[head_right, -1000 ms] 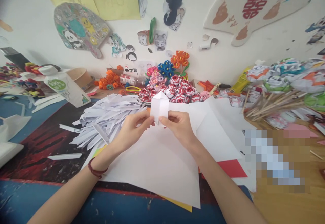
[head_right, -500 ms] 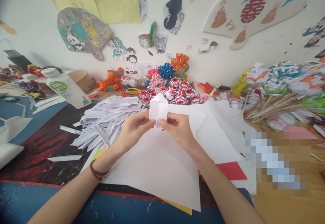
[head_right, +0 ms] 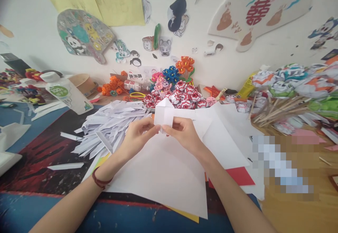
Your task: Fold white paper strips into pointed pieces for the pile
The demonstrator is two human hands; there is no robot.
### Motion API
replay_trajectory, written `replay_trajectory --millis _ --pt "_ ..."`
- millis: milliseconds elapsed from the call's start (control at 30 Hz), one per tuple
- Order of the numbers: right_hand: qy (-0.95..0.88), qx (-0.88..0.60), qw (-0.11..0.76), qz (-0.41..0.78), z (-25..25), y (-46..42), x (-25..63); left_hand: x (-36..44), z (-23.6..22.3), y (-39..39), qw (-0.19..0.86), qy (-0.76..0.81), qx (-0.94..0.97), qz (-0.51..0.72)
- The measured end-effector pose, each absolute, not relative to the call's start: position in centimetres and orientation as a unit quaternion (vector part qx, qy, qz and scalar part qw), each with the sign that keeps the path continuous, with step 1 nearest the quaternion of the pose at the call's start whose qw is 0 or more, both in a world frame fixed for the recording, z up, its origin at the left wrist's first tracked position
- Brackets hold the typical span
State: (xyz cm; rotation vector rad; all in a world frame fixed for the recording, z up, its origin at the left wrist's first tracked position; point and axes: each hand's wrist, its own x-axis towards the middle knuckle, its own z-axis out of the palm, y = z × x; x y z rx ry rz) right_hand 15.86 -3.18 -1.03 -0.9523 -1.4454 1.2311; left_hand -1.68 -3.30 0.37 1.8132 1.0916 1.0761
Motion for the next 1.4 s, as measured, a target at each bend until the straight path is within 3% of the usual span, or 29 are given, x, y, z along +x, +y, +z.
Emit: replay_trajectory --millis 500,1067,1400 --pt "-0.568 -0.361 0.526 0.520 -1.27 -3.03 15.69 -1.43 -0.02 -3.20 0.478 0.412 0.657 0.412" --pt "-0.553 -0.387 0.550 0.493 -1.52 -3.01 15.59 -0.93 0.43 -3.84 0.454 0.414 0.681 0.399" --pt "-0.543 -0.400 0.551 0.491 -1.74 -2.93 15.49 -1.11 -0.55 -3.83 0.375 0.417 0.736 0.379"
